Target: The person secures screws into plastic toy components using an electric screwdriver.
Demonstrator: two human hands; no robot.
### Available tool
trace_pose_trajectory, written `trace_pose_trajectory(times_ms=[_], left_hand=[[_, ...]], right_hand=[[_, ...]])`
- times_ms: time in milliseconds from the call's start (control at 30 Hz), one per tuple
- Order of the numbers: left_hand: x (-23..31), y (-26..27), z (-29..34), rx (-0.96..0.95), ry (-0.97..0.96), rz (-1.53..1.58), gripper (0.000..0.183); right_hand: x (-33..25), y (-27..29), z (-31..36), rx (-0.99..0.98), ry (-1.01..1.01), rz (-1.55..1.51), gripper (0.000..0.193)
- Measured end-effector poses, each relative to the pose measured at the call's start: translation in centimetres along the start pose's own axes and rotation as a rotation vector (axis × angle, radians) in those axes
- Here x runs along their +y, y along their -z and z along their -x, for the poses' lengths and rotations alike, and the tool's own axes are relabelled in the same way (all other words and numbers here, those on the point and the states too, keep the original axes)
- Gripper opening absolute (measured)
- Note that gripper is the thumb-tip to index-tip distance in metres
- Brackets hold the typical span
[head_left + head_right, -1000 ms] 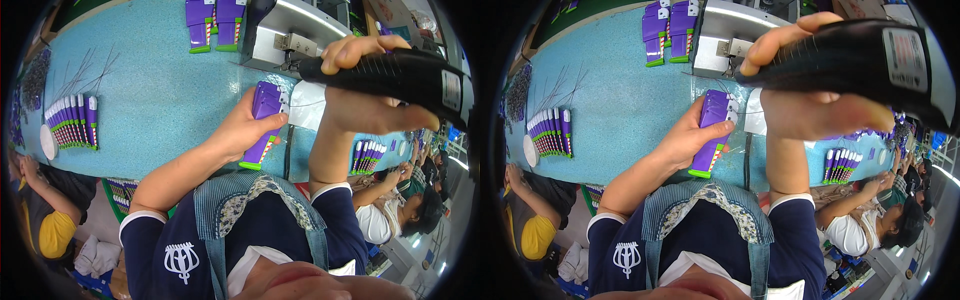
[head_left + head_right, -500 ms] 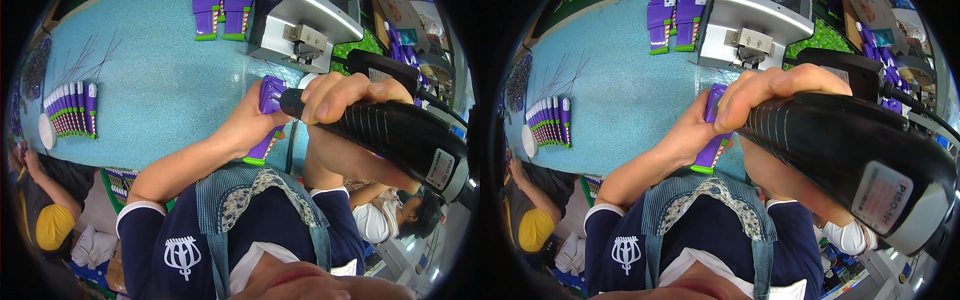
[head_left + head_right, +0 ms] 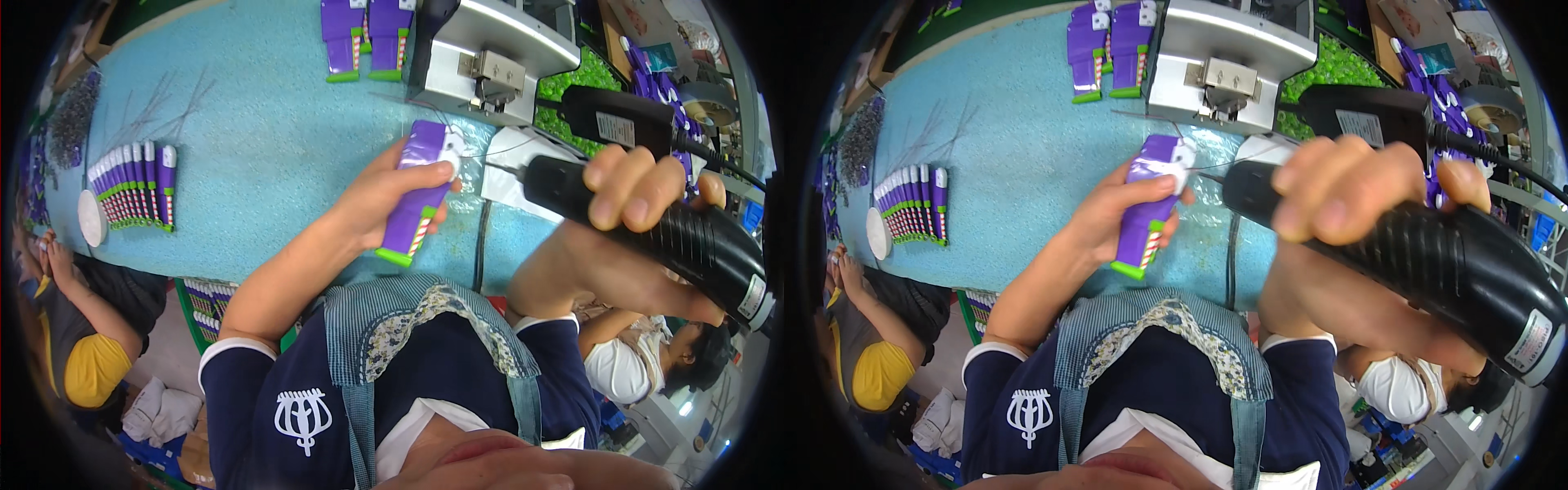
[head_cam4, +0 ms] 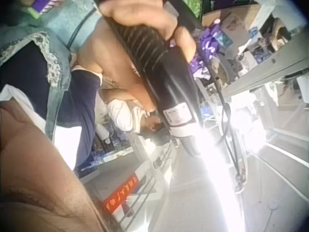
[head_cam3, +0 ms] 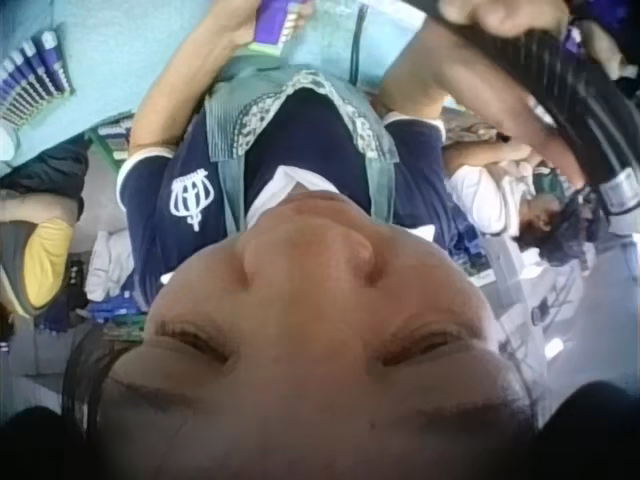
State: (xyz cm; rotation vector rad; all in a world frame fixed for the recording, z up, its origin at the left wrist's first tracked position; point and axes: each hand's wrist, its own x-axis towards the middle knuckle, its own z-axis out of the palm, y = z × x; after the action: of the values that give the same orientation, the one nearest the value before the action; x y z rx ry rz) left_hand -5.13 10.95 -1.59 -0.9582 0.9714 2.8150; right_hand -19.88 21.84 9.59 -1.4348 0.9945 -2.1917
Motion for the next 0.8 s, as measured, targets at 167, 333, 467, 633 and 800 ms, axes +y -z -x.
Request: trace_pose_trajectory(times_ms=[167,333,467,633,800], left_hand=[[-1.5,3.8,0.6,-0.714,0.031,0.712,0.051],[-0.3,3.8,0.9,-0.960,-0.077,0.769,0.051],[0.1,4.3,0.5,-1.024,-0.104,0.770,0.059],[0.1,2.5,0.8,-1.032,-0.043,0.691,0.053],[-0.9,1.4,1.5,-1.028,0.076,0.693,0.056]], right_hand=[[0.9,0.5,3.0,0.265,-0.061,-0.025,0.094],[1.6,0.0,4.8,0.339,-0.145,-0.122,0.092],[1.9,-0.2,5.0,0.349,-0.178,-0.057,0.089],[3.3,-1.6,5.5,0.317,-0.529,0.052,0.070],[4.6,-2.4,4.3,0.229,-0.543,0.252,0.053]])
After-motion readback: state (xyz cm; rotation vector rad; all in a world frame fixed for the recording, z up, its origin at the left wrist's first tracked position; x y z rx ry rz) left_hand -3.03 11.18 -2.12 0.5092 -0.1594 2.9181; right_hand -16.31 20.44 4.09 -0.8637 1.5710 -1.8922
